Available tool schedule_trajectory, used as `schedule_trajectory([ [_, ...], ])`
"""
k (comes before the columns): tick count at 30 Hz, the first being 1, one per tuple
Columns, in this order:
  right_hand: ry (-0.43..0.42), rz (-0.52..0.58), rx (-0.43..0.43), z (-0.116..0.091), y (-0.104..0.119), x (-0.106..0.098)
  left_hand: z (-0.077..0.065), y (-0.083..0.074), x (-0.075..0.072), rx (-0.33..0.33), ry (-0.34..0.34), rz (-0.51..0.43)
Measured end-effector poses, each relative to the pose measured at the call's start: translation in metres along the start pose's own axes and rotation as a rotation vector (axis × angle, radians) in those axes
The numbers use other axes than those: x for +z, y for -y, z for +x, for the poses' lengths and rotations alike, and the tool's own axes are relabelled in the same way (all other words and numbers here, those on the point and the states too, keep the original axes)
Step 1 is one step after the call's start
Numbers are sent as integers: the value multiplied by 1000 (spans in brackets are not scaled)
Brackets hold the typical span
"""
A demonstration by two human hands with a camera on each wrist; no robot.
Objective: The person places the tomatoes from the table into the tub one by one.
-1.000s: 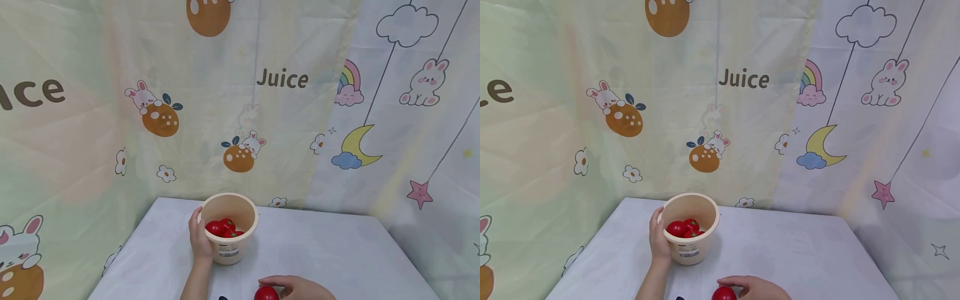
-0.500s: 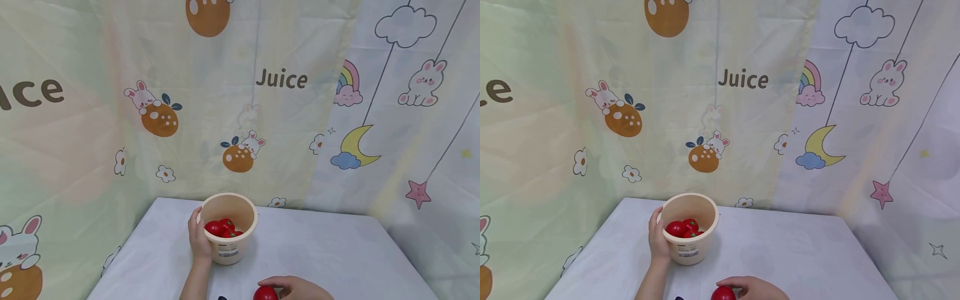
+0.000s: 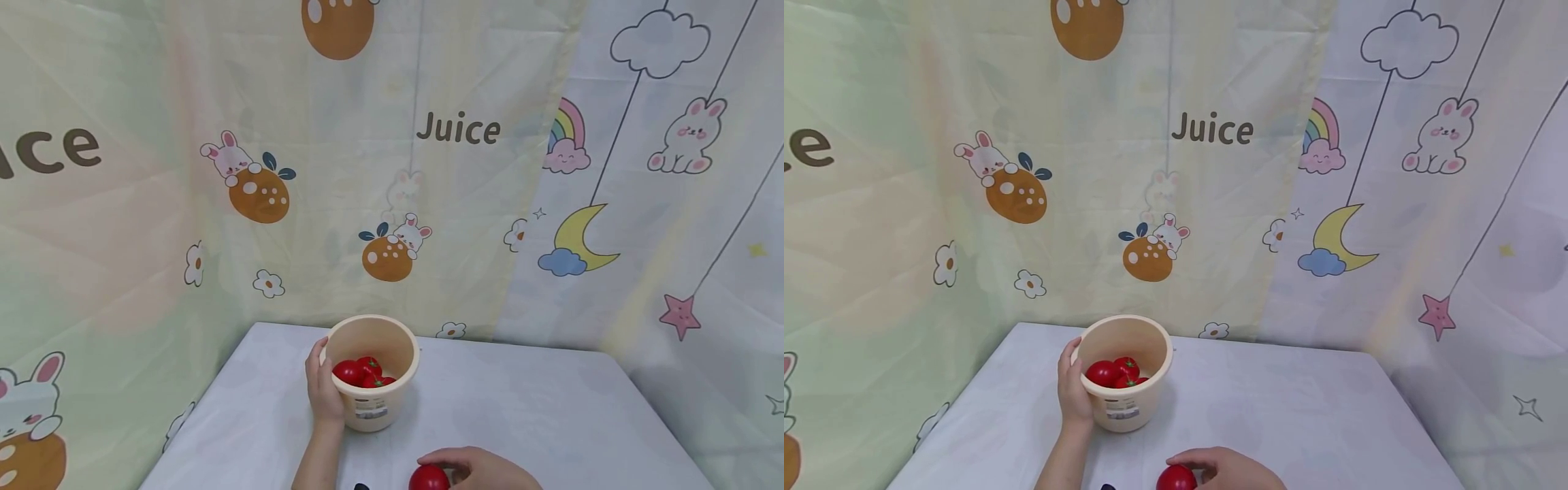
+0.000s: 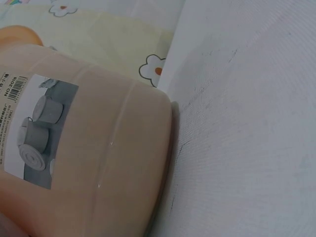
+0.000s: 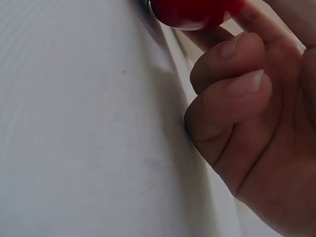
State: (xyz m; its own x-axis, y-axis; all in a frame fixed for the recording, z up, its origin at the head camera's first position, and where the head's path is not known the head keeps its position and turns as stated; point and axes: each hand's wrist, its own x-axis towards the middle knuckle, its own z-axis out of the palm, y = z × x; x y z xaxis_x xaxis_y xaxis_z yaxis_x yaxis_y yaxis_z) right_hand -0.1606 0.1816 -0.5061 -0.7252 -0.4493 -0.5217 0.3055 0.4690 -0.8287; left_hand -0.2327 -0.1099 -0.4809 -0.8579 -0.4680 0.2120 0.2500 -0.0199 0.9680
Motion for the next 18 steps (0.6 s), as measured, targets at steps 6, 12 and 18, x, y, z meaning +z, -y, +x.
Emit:
schedule_trajectory([
  [6,-13,-22,-21,2,8,-4,0,0,0,-3,2,2],
  [12,35,-176,-187,1,26,-17,-1,-1,-1,-16,15,-13],
  [18,65,-261,-310,-1,53,-30,-1,0,0,-8,18,-18],
])
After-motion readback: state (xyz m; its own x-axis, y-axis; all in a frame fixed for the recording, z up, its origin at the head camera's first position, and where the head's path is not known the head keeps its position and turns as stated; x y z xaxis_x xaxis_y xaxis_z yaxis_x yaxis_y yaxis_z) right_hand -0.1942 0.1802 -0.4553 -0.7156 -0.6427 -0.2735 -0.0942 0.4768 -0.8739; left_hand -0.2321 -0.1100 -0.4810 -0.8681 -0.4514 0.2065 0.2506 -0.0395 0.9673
